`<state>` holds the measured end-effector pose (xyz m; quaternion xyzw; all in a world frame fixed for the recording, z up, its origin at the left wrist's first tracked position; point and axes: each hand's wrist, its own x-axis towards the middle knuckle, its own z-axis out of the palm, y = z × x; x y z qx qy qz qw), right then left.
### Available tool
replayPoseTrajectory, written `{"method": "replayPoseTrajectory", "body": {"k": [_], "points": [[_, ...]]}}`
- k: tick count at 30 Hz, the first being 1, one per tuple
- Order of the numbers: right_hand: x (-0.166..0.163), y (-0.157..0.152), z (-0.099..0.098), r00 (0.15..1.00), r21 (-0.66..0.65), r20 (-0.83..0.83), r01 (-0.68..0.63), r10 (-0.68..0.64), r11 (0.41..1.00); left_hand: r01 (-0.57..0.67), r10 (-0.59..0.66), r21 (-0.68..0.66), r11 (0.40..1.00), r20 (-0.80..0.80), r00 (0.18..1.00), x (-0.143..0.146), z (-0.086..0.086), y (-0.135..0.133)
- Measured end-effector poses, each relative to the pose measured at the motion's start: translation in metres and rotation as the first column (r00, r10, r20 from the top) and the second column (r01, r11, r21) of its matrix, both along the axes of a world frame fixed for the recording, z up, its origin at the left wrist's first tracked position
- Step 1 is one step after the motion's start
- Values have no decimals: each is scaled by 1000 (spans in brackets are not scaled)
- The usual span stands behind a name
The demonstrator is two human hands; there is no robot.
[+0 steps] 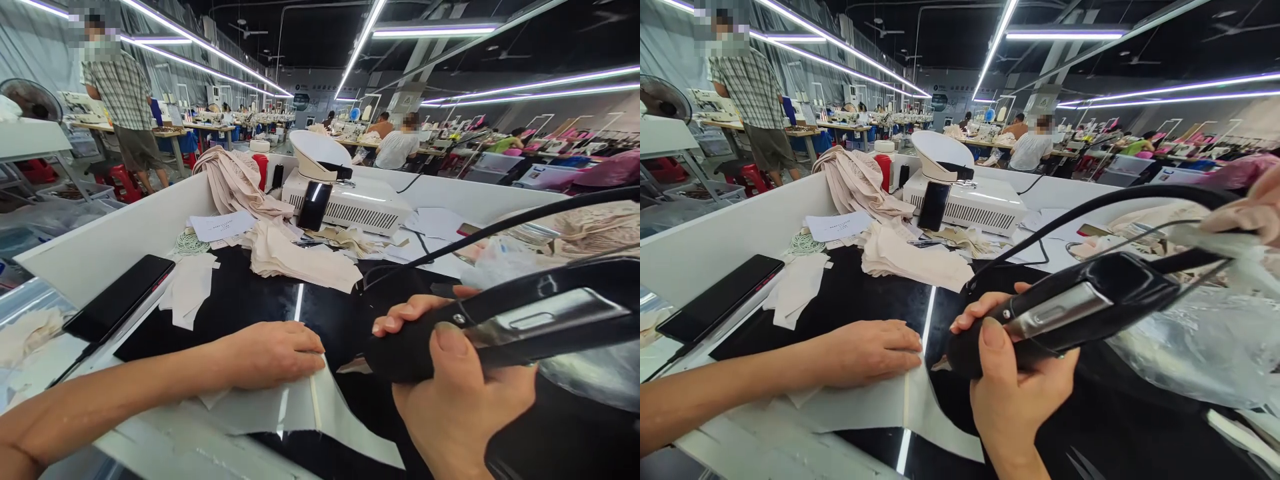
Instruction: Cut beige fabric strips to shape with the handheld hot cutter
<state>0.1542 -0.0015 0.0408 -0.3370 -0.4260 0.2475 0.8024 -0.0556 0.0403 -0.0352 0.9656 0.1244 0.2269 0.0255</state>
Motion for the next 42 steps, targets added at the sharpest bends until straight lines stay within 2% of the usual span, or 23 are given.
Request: {"method": "replayPoseTrajectory", "body": {"k": [3,6,20,26,34,42], "points": [[4,-2,2,1000,11,22,15,-15,1000,45,-47,37,998,60,997,4,5,0],[2,0,2,1000,53,-1,27,-27,998,68,-70,45,997,44,997,8,9,0],[-9,-1,-3,999,58,10,-35,34,998,4,-5,-34,999,-30,1000,-4,1,-9],[-10,-1,-8,998,78,49,-40,36,996,14,-14,-3,1000,-2,1000,-6,0,-10],[-8,-6,-5,998,45,44,-35,33,998,0,-2,-27,1000,-77,997,-10,4,-10],[-2,-14,0,1000,69,11,-27,26,997,42,-46,82,996,46,998,-4,9,-14]]}}
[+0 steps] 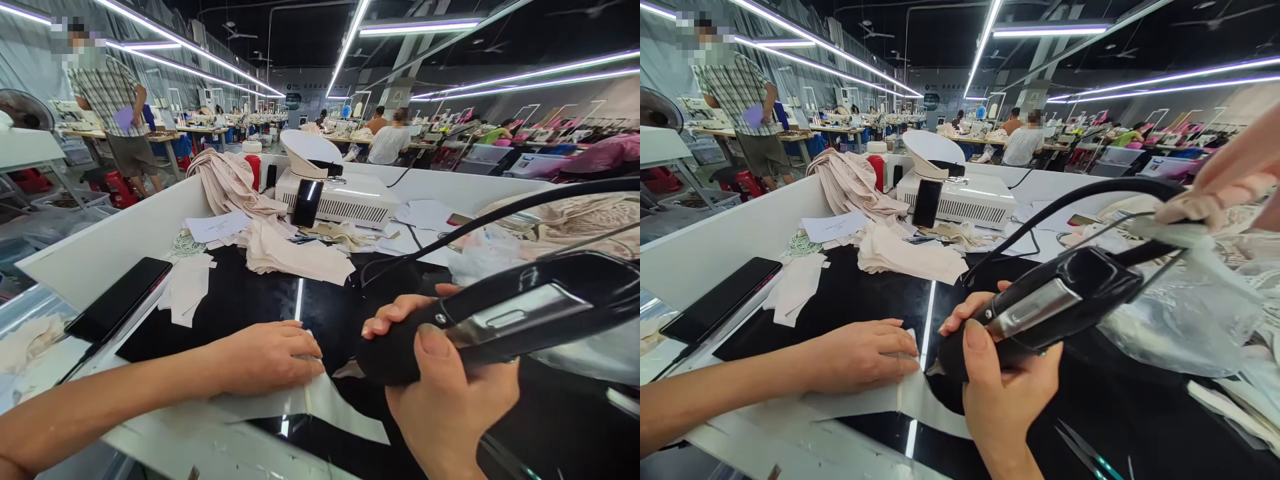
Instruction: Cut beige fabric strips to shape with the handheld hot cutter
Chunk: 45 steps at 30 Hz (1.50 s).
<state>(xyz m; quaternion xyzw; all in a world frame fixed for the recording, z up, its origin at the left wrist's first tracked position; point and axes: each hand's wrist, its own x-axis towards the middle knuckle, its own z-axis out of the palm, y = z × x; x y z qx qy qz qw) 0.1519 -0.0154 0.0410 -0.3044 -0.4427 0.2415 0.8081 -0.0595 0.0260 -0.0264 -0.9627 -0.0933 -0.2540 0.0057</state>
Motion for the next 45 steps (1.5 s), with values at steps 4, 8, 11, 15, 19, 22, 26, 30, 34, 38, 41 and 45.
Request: {"method": "replayPoseTrajectory", "body": {"k": [4,8,11,15,19,22,26,30,34,38,41,45], "points": [[-2,0,-1,1000,-3,1,6,-6,1000,41,-41,-27,999,8,999,6,-2,-4],[-4,-2,-3,1000,-3,13,7,-7,1000,26,-29,-58,998,-53,998,4,-3,-8],[-5,-3,-4,1000,-8,20,5,-5,1000,1,-9,-82,997,-92,996,0,-2,-9],[-6,-3,-8,999,-46,45,20,-18,999,0,-12,-110,994,-110,994,-1,-3,-10],[-7,-5,-8,998,-77,55,26,-22,997,-11,-1,-115,993,-104,995,-3,-4,-11],[-3,-11,-2,999,-61,34,33,-31,998,-18,4,-116,993,-120,993,-4,-1,-12],[12,-25,4,999,-89,24,50,-48,995,5,-10,-79,997,-54,998,1,5,-14],[25,-35,1,997,-167,74,32,-20,985,53,-52,-56,997,7,999,15,6,-16],[23,-35,-2,994,-123,83,75,-65,990,25,-31,-56,998,-113,993,20,5,-21],[16,-33,-2,994,-73,67,92,-88,993,-22,11,-66,998,-163,987,13,4,-26],[13,-32,-2,994,-76,52,96,-92,993,-32,20,-74,997,-157,987,9,2,-28],[8,-28,-2,996,-43,28,82,-81,996,-33,22,-73,997,-144,989,9,1,-31]]}}
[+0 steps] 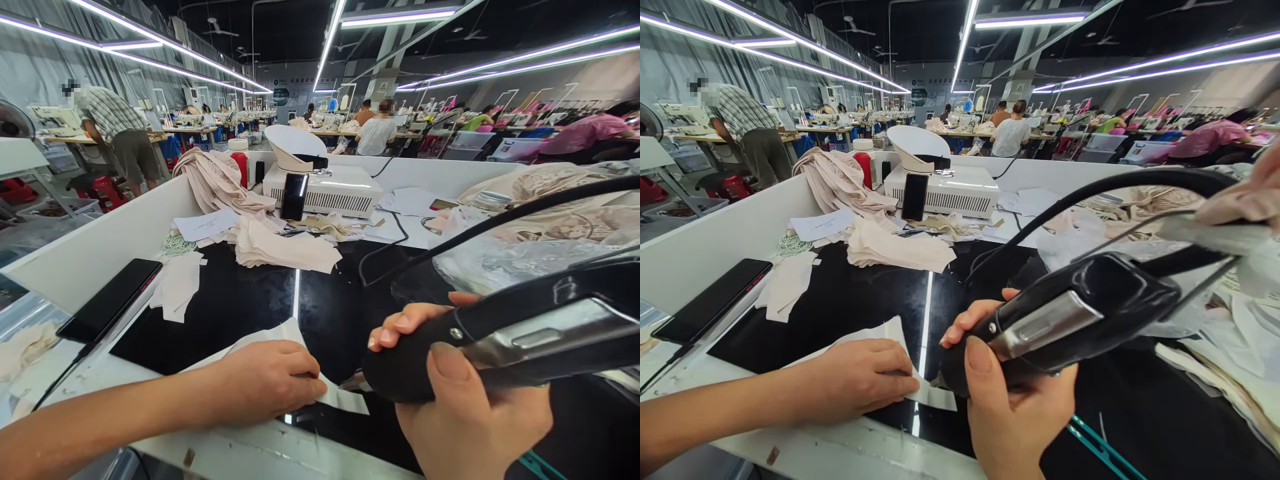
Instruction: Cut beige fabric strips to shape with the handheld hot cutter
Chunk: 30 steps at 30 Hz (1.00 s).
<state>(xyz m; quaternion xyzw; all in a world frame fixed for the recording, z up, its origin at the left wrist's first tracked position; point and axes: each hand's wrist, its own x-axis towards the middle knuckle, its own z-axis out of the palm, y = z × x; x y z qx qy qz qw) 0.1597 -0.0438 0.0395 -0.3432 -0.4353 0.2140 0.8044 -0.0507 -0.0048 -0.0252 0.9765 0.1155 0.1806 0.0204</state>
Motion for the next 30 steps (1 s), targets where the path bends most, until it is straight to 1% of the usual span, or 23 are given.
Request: {"method": "replayPoseTrajectory", "body": {"k": [4,7,12,18,23,25,27,29,30], "points": [[-4,3,1,999,7,14,-39,38,999,5,-5,-6,1000,34,999,3,2,-3],[-5,2,0,999,8,31,-40,40,999,-13,13,-12,1000,49,999,4,3,-5],[-5,1,-2,999,-18,33,-25,26,1000,-45,46,-40,998,30,998,2,0,-6],[-8,8,-6,999,8,15,-39,39,999,-62,63,-62,996,13,998,2,-1,-7],[-10,10,-6,998,-39,10,-58,58,998,-61,64,-62,996,51,997,2,-3,-7],[-7,10,-5,998,-40,11,-55,56,998,-47,50,-56,997,55,997,3,-4,-5],[2,10,-8,999,-68,20,-36,37,997,-42,43,-47,998,39,998,7,-5,0],[15,10,-18,999,-110,31,-19,23,994,-49,50,-26,998,18,999,14,-3,9],[23,10,-26,999,-99,32,-12,15,995,-51,51,-9,999,7,999,17,-2,14]]}}
